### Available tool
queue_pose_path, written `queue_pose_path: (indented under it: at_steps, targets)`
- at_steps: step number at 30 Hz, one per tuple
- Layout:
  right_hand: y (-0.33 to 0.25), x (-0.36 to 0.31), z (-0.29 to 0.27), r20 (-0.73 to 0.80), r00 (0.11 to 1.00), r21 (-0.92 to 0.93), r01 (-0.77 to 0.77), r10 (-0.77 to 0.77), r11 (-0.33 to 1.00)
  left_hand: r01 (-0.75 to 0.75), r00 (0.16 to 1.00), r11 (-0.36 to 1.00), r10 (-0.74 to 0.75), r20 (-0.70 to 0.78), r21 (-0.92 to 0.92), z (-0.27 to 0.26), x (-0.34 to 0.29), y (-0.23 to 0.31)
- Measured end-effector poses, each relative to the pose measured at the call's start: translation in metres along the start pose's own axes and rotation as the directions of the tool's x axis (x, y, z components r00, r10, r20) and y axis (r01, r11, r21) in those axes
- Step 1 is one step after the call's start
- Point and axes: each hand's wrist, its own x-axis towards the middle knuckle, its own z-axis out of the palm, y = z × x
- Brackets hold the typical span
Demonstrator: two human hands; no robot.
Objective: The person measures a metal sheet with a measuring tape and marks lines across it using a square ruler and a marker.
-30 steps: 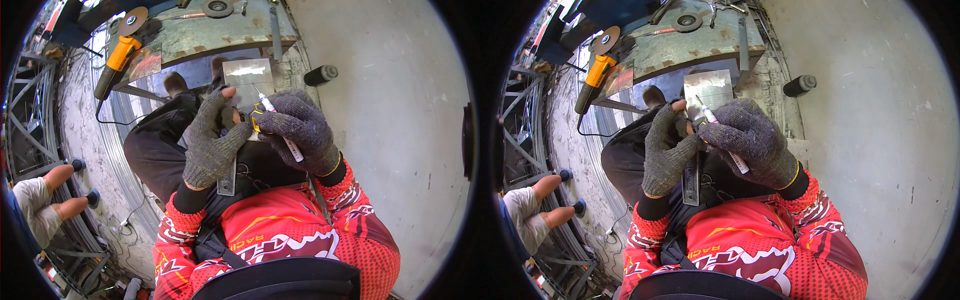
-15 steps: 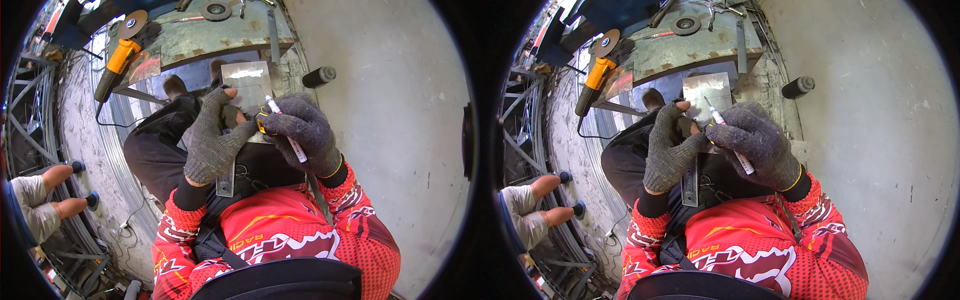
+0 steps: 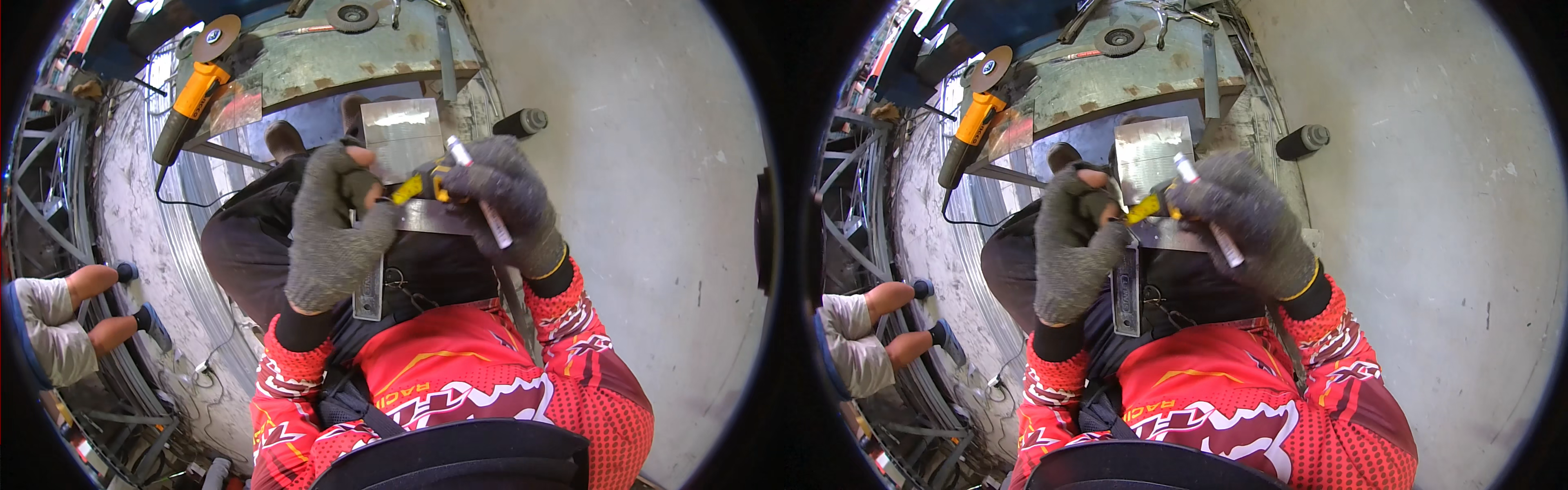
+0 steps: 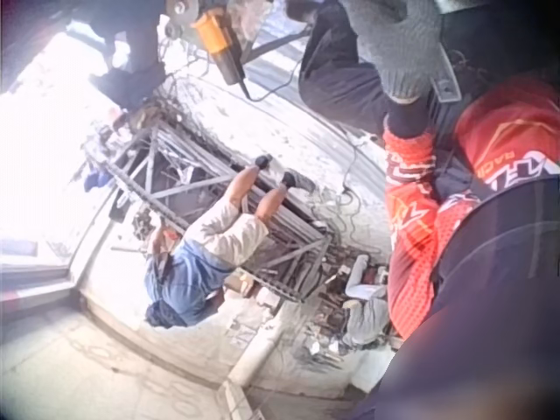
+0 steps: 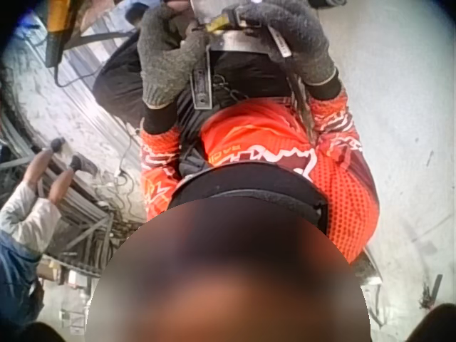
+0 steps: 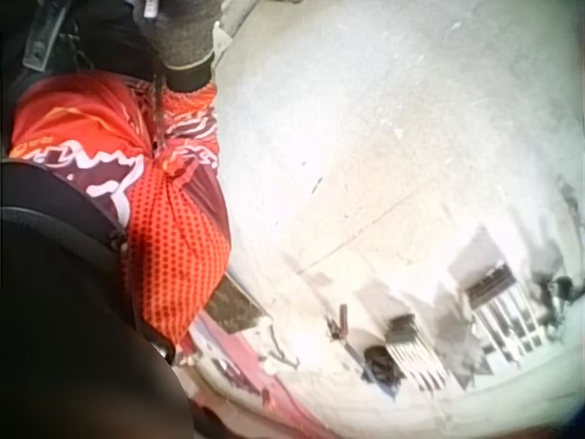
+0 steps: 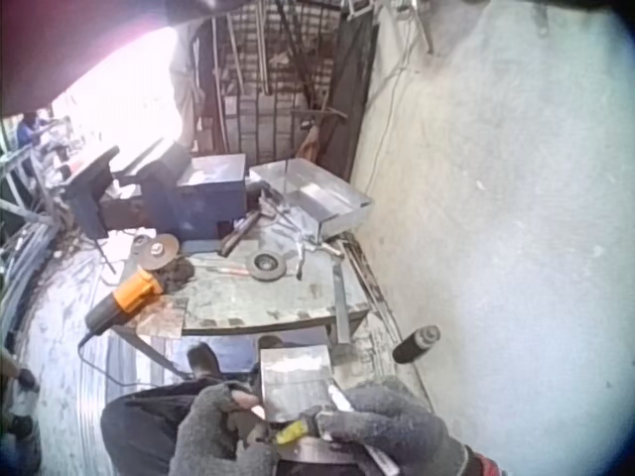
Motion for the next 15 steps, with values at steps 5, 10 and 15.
queue_pose_path:
  at_steps: [5, 10, 15]
  targets:
    - [0.026, -0.008, -0.022, -0.004, 0.993, -0.226, -0.114, 0.116, 0.967, 0.006, 0.999, 0.999, -0.008, -0.050, -0.032, -0.036, 0.026, -0.014]
    - [0.040, -0.023, -0.012, 0.032, 0.977, -0.260, -0.196, 0.211, 0.945, 0.113, 0.992, 0.993, -0.112, 0.061, -0.020, -0.047, 0.043, -0.071]
    - [0.039, -0.020, 0.005, 0.001, 0.982, -0.205, -0.183, 0.187, 0.961, 0.180, 0.976, 0.984, -0.180, 0.118, 0.017, -0.030, 0.042, -0.067]
